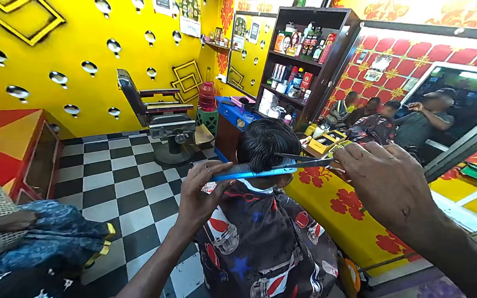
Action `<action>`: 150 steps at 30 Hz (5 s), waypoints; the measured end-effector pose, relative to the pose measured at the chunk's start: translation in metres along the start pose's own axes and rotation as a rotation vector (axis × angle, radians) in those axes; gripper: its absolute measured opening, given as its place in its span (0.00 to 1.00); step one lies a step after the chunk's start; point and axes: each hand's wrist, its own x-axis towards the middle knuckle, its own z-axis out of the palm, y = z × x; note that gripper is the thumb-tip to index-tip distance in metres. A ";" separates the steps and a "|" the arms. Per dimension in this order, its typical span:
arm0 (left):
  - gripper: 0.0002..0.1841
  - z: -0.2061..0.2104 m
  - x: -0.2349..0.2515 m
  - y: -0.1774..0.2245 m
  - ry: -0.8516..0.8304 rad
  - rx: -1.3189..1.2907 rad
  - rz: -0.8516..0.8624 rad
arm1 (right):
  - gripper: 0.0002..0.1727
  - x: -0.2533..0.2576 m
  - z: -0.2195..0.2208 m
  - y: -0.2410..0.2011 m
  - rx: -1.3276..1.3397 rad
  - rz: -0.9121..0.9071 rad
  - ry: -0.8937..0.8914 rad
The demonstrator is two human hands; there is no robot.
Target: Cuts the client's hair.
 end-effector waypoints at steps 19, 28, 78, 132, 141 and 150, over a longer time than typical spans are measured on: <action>0.15 -0.005 0.014 0.007 0.113 0.119 0.172 | 0.20 0.010 -0.001 -0.029 -0.021 0.001 -0.042; 0.15 -0.001 -0.005 0.002 -0.094 0.121 0.237 | 0.15 -0.005 -0.002 -0.008 0.060 0.009 0.046; 0.18 -0.003 0.050 0.011 0.048 0.201 0.260 | 0.34 0.012 -0.001 0.045 0.017 -0.067 -0.085; 0.18 -0.005 0.045 0.017 0.087 0.181 0.237 | 0.13 0.048 -0.044 0.045 -0.053 -0.241 -0.197; 0.18 -0.007 0.042 0.016 0.135 0.182 0.246 | 0.17 0.039 -0.041 0.030 -0.014 -0.250 -0.107; 0.13 -0.025 0.098 0.041 -0.140 0.139 0.239 | 0.14 0.006 0.010 0.033 0.405 0.355 0.377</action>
